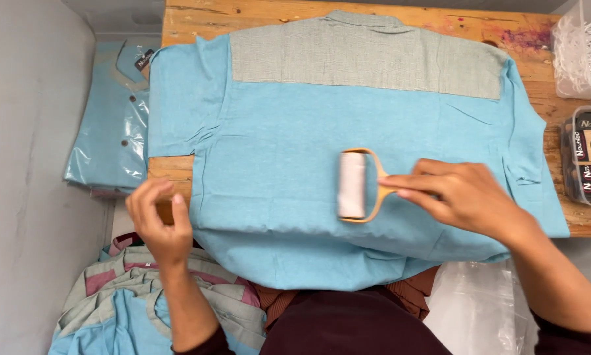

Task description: The person lays a light blue shirt on a wooden table, uses a lint roller to remove lint from the shirt's surface, then folds the shirt neatly.

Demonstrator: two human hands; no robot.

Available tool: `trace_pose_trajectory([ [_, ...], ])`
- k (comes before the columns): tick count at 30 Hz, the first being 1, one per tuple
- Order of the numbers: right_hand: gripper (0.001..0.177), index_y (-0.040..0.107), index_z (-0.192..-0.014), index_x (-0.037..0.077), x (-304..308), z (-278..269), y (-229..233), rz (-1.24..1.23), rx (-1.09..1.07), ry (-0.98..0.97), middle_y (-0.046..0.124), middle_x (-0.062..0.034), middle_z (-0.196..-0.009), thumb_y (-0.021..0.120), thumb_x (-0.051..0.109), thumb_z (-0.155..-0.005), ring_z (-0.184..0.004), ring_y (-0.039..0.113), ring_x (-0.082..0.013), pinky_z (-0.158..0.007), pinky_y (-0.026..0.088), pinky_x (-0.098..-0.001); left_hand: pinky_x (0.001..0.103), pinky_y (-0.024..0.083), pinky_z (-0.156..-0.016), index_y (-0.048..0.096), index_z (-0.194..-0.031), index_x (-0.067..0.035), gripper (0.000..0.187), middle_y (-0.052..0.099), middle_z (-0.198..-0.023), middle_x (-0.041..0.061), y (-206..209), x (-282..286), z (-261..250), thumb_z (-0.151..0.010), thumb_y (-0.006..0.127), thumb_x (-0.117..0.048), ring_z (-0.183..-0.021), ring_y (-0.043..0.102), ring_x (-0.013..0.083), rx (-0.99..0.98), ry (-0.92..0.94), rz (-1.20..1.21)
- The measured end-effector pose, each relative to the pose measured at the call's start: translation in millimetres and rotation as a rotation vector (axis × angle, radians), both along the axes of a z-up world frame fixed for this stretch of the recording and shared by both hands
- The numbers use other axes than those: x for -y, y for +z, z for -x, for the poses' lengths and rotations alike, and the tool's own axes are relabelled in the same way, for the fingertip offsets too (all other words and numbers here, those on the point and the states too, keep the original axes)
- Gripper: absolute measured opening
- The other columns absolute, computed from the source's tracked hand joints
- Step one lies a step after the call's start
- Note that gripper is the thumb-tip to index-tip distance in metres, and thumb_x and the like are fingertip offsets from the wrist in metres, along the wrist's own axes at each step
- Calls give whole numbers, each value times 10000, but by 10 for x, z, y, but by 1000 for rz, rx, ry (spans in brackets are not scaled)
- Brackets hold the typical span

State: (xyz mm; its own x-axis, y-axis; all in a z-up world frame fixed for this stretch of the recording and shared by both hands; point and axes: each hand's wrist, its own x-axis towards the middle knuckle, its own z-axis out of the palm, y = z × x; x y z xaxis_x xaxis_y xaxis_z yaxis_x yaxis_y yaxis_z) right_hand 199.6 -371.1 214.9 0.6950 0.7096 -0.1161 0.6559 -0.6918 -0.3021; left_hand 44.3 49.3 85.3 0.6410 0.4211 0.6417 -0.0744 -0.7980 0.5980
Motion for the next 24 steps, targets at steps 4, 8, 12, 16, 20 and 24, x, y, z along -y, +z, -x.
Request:
trace_pose_trajectory([
  [4, 363, 681, -1341, 470, 114, -32, -1, 3, 120, -119, 635, 117, -821, 544, 433, -1007, -594, 563, -129, -450, 387, -329, 481, 370, -1066, 634, -1285, -89, 327, 613, -1393, 87, 384, -24, -445, -1096, 480, -308, -1277, 550, 299, -387, -244, -80],
  [8, 325, 719, -1344, 380, -498, -276, -278, -106, 316, -54, 581, 95, -804, 575, 396, -1053, -580, 488, -123, -399, 300, -294, 481, 361, -1049, 634, -1282, -109, 410, 589, -1411, 76, 194, -12, -701, -1127, 370, -382, -1295, 550, 286, -456, -256, -185],
  [12, 397, 638, -1404, 432, -1288, -625, -496, -137, 67, -39, 552, 44, -817, 446, 482, -1060, -683, 570, -210, -457, 374, -384, 501, 268, -1154, 628, -1287, -115, 405, 551, -1444, 60, 169, -14, -730, -1103, 417, -408, -1335, 508, 270, -487, -231, -120],
  [16, 428, 575, -1452, 431, -1672, -761, -537, -122, -144, 23, 612, 1, -938, 415, 459, -1057, -842, 633, -284, -577, 460, -459, 550, 214, -1206, 600, -1283, -111, 367, 520, -1452, 63, 190, -7, -723, -1075, 487, -391, -1351, 488, 274, -528, -216, -117],
  [20, 399, 595, -1447, 433, -969, -814, -499, -137, -83, 81, 572, -1, -823, 475, 424, -1067, -711, 566, -215, -515, 383, -385, 554, 209, -1212, 595, -1282, -105, 354, 512, -1457, 65, 219, -2, -729, -1073, 499, -375, -1325, 496, 287, -544, -225, -119],
  [24, 363, 665, -1374, 435, 130, -713, -359, -113, -77, -88, 606, 76, -788, 573, 372, -1028, -647, 499, -126, -587, 377, -300, 561, 205, -1218, 585, -1299, -94, 374, 505, -1468, 96, 224, 15, -721, -1087, 476, -383, -1400, 454, 288, -548, -225, -130],
])
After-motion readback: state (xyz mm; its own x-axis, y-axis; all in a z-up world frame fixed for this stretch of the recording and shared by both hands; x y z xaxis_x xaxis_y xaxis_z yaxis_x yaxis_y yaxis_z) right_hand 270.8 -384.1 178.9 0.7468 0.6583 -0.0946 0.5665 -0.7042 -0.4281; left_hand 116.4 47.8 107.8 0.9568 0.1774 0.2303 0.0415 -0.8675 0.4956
